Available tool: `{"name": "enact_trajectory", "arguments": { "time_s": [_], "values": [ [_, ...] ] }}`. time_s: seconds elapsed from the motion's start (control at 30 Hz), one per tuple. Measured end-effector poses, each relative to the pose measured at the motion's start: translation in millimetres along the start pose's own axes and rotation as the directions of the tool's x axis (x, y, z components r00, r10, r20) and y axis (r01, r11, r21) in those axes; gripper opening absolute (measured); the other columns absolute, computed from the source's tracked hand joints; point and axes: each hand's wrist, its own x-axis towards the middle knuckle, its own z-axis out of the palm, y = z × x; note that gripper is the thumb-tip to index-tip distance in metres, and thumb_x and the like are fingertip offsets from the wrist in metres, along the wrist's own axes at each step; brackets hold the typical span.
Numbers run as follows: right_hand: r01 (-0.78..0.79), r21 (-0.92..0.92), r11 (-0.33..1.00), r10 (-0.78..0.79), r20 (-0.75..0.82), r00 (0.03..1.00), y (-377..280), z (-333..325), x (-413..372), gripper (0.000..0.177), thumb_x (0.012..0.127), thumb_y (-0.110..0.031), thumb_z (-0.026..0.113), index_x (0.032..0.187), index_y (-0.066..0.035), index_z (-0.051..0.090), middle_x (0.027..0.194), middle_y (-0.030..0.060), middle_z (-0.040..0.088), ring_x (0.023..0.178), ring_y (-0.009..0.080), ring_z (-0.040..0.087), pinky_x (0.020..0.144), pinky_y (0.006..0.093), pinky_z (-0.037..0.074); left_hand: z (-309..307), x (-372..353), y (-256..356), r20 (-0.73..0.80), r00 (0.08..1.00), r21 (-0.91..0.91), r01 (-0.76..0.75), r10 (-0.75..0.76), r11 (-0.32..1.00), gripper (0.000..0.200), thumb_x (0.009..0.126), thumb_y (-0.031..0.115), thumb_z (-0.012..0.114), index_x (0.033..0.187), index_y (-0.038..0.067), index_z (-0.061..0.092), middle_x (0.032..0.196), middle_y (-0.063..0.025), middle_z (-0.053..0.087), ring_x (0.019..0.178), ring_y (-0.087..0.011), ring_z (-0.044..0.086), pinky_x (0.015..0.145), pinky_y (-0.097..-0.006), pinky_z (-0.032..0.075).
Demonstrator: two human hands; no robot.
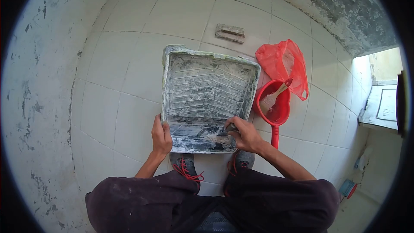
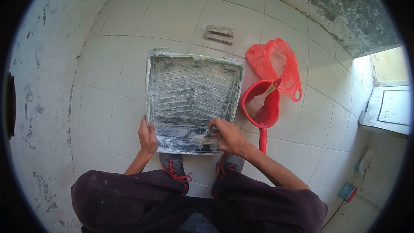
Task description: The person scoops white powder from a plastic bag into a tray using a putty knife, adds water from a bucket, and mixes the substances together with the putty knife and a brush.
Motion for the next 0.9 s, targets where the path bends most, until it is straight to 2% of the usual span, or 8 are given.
{"name": "enact_trajectory", "arguments": {
  "time_s": [0.07, 0.13, 0.2, 0.3, 0.47, 0.6, 0.67, 0.9],
  "values": [
    [-0.007, 0.013, 1.000, 0.007, 0.031, 0.999, -4, 0, 3, 0.036, 0.083, 0.007, 0.068, 0.115, -0.005, 0.056, 0.105, 0.0168, 0.065, 0.098, 0.0396, 0.065, 0.081, 0.0452, 0.052, -2, 0, 3, 0.022, 0.999, 0.014, 0.029, -0.030, 0.999, 0.044, 0.112, 0.031, 0.038, 0.129, -0.007, 0.053, 0.103, -0.0262, 0.065, 0.091, -0.0388, 0.065, 0.084, -0.0435, 0.050],
    [0.036, 0.077, 0.996, -0.027, -0.112, 0.993, -17, -9, 10, 0.037, 0.083, 0.008, 0.068, 0.116, -0.005, 0.056, 0.105, 0.0169, 0.065, 0.097, 0.0396, 0.066, 0.080, 0.0443, 0.053, -5, -5, 5, 0.052, 0.996, 0.026, 0.066, -0.068, 0.997, 0.045, 0.112, 0.030, 0.036, 0.129, -0.008, 0.053, 0.106, -0.0280, 0.065, 0.095, -0.0426, 0.065, 0.087, -0.0448, 0.050],
    [0.045, 0.039, 0.998, -0.041, -0.114, 0.993, -10, -5, 12, 0.038, 0.083, 0.008, 0.068, 0.116, -0.006, 0.057, 0.106, 0.0168, 0.065, 0.097, 0.0393, 0.066, 0.081, 0.0434, 0.053, -3, -4, 4, 0.049, 0.996, 0.012, 0.072, -0.072, 0.997, 0.046, 0.113, 0.031, 0.036, 0.129, -0.008, 0.053, 0.106, -0.0280, 0.064, 0.095, -0.0425, 0.065, 0.086, -0.0449, 0.050],
    [-0.040, 0.119, 0.992, 0.042, -0.016, 0.999, -5, 4, 10, 0.038, 0.083, 0.008, 0.068, 0.117, -0.005, 0.057, 0.108, 0.0165, 0.065, 0.100, 0.0390, 0.066, 0.082, 0.0443, 0.053, -3, -2, 5, 0.034, 0.999, 0.012, 0.039, -0.039, 0.999, 0.047, 0.113, 0.033, 0.036, 0.129, -0.008, 0.053, 0.106, -0.0279, 0.064, 0.095, -0.0424, 0.065, 0.086, -0.0447, 0.050],
    [0.127, -0.028, 0.991, -0.128, -0.028, 0.991, -18, 7, 15, 0.039, 0.084, 0.007, 0.068, 0.120, -0.006, 0.057, 0.112, 0.0169, 0.065, 0.107, 0.0397, 0.064, 0.087, 0.0464, 0.053, -6, -4, 7, 0.051, 0.997, 0.023, 0.060, -0.062, 0.998, 0.047, 0.113, 0.033, 0.036, 0.129, -0.007, 0.053, 0.106, -0.0279, 0.064, 0.095, -0.0423, 0.065, 0.087, -0.0445, 0.050],
    [0.112, 0.019, 0.993, -0.113, 0.053, 0.992, -18, 25, 13, 0.041, 0.084, 0.006, 0.068, 0.121, -0.006, 0.057, 0.113, 0.0174, 0.065, 0.108, 0.0393, 0.064, 0.088, 0.0465, 0.053, -5, -1, 9, 0.023, 1.000, 0.018, -0.010, 0.010, 1.000, 0.047, 0.113, 0.033, 0.036, 0.129, -0.007, 0.053, 0.106, -0.0278, 0.064, 0.094, -0.0415, 0.065, 0.086, -0.0444, 0.050],
    [0.111, -0.109, 0.988, -0.094, 0.147, 0.985, -25, 23, 12, 0.041, 0.084, 0.005, 0.069, 0.122, -0.006, 0.057, 0.113, 0.0170, 0.065, 0.108, 0.0386, 0.064, 0.088, 0.0467, 0.054, -6, 0, 11, 0.037, 0.999, 0.027, 0.013, -0.014, 1.000, 0.047, 0.113, 0.033, 0.036, 0.129, -0.007, 0.053, 0.106, -0.0277, 0.064, 0.094, -0.0411, 0.065, 0.085, -0.0444, 0.050],
    [0.151, -0.082, 0.985, -0.146, 0.057, 0.988, -25, 20, 12, 0.040, 0.083, 0.005, 0.069, 0.120, -0.004, 0.056, 0.112, 0.0158, 0.066, 0.107, 0.0388, 0.063, 0.087, 0.0464, 0.053, -7, -4, 8, 0.060, 0.997, 0.006, 0.057, -0.057, 0.998, 0.046, 0.113, 0.033, 0.037, 0.128, -0.008, 0.053, 0.105, -0.0274, 0.064, 0.093, -0.0411, 0.065, 0.085, -0.0441, 0.050]
  ]
}}
